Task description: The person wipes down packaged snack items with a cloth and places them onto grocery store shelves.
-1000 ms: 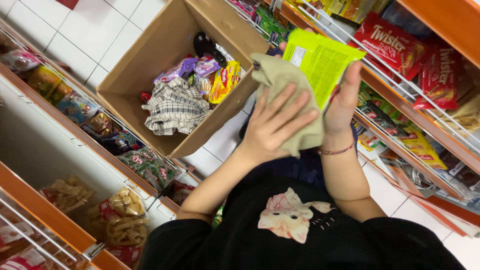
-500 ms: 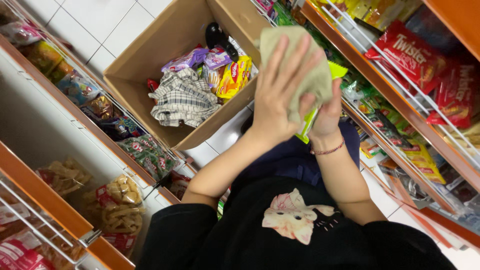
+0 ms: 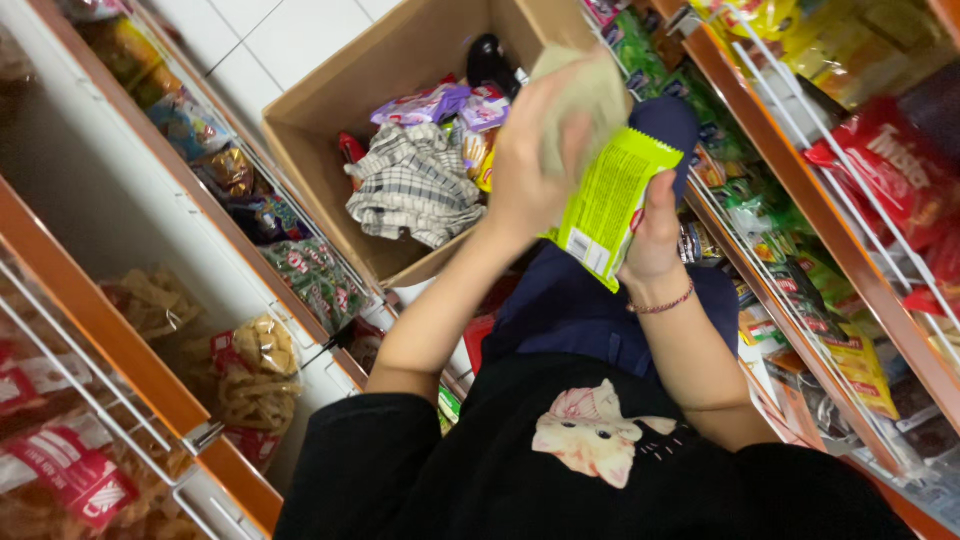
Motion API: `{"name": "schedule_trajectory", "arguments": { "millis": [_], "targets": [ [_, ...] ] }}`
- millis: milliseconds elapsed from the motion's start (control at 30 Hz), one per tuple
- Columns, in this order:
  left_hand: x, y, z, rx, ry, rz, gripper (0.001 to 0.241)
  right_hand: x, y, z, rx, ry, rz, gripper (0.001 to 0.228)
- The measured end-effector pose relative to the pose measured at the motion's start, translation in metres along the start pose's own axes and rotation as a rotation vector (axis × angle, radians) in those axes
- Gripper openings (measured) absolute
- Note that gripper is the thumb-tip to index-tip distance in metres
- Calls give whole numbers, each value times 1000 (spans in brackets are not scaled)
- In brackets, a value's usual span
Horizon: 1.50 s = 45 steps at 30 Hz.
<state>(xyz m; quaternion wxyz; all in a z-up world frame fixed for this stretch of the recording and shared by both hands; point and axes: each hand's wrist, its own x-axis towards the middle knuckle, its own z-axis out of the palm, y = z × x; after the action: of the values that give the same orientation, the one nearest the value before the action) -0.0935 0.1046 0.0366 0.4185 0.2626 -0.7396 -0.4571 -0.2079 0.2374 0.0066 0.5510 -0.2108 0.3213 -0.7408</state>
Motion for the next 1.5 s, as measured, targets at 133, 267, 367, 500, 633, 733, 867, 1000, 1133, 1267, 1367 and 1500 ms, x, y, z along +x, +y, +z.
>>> {"name": "schedule_trajectory", "arguments": {
  "millis": [133,267,367,500,633,733,867,1000,1133,1267,1367,1500],
  "targets": [
    [42,-90,-6,-180,148,-305,34,13,0,3,-75,17,54,88],
    [30,-157,0,92,43,-463,53,40,-4,7,-87,2,45,84],
    [13,-165,-8,213,-256,-426,62,56,1,7,-57,24,60,81],
    [-6,-137,-47,731,-490,-385,70,71,13,1,-54,67,83,79],
    [-24,-126,-88,1074,-667,-579,103,80,26,2,-110,-19,141,86],
    [-44,-136,-102,1135,-526,-373,63,86,35,4,-98,-22,192,87],
    [-53,-140,-120,1038,-476,-239,47,90,45,1,-74,-19,239,85],
    [-42,-95,-132,692,-301,-189,45,91,51,-2,-124,-36,209,78],
    [-35,-29,-112,163,-135,-47,53,87,58,8,-190,-66,96,73],
    [-25,3,-70,153,48,112,75,72,53,15,-144,-122,107,72],
    [-25,12,-51,212,128,94,70,67,46,9,-187,-145,75,74],
    [-34,20,-34,459,63,372,54,80,36,-7,-9,172,173,61]
  ]
}}
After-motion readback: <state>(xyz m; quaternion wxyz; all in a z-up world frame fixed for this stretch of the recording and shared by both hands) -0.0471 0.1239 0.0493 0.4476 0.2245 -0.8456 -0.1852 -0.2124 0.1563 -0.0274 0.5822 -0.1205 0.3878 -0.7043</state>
